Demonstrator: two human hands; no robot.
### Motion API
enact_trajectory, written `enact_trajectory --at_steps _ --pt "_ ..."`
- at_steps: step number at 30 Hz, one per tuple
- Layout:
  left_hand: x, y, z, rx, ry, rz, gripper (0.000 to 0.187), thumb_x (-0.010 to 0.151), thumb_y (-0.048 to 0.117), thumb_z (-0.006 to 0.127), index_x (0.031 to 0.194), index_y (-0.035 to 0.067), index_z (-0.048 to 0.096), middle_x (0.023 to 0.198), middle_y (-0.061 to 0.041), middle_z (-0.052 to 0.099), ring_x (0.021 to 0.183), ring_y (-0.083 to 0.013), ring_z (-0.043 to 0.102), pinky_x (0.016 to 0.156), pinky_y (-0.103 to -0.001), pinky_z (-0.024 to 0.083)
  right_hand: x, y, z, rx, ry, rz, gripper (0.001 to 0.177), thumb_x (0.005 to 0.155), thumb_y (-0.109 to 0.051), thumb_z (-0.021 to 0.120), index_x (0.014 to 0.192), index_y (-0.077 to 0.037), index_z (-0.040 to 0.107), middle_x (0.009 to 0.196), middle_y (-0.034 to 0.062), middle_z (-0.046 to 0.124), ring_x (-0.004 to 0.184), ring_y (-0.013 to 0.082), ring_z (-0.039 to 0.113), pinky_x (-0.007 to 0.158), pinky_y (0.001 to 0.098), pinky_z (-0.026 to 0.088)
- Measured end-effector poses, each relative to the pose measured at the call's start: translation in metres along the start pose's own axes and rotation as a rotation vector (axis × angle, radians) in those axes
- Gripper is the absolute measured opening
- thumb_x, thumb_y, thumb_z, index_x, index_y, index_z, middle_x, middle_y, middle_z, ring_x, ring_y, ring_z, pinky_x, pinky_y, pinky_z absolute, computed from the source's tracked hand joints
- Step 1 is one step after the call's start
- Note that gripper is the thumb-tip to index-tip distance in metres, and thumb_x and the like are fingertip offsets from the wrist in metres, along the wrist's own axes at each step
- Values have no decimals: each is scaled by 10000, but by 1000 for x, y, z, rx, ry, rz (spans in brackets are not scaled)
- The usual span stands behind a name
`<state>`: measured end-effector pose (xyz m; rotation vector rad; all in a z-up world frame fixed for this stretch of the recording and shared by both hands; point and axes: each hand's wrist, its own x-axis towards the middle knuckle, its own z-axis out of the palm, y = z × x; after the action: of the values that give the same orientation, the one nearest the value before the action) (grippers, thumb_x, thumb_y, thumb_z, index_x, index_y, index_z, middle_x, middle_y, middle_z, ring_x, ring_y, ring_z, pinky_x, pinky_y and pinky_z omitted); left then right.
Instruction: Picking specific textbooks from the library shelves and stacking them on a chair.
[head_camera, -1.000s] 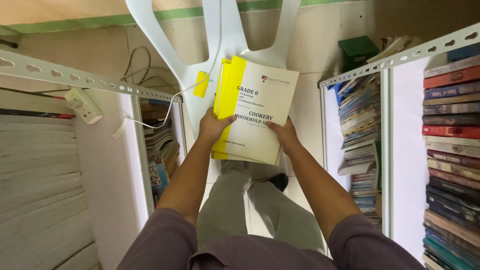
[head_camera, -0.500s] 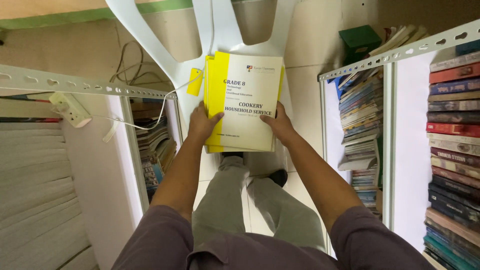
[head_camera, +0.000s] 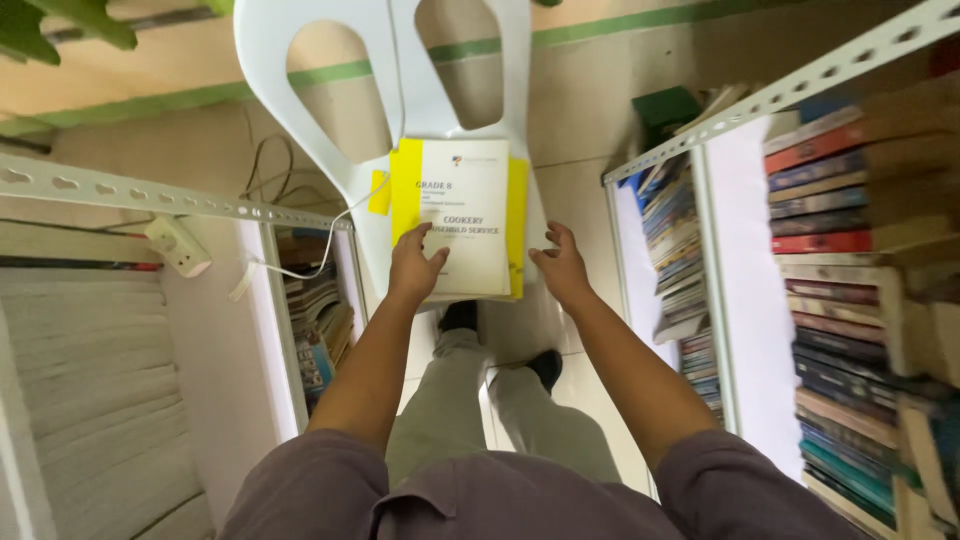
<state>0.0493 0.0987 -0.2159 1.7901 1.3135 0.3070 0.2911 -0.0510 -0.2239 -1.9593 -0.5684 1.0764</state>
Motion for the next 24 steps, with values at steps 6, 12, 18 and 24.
enact_trajectory --at_steps 6,12,18,24 --pt "-2 73 13 -82 15 203 581 860 231 783 1375 39 596 1324 -205 614 1093 -346 648 976 -432 521 -14 -30 -59 74 62 -193 715 874 -140 710 1517 -110 400 1475 158 532 1130 229 606 934 365 545" --pt "5 206 9 -159 -15 337 593 867 236 748 1394 46 553 1319 -170 610 1077 -309 663 934 -403 540 -41 -107 -151 51 147 -430 703 920 -138 741 1519 -94 374 1498 153 520 1247 258 584 1014 366 492" --pt "-19 379 -11 -293 -21 666 579 828 218 767 1367 98 594 1322 -128 632 1105 -287 655 956 -401 523 -116 -239 -263 154 234 -701 671 922 -102 717 1515 -90 403 1521 130 510 1270 245 563 1046 376 510" --pt "-55 541 -12 -583 -94 1087 593 882 207 792 1421 104 565 1343 -113 615 1162 -237 646 965 -372 550 -249 -363 -356 16 404 -969 787 887 -106 775 1547 -106 347 1543 130 465 1311 257 545 1038 409 538"
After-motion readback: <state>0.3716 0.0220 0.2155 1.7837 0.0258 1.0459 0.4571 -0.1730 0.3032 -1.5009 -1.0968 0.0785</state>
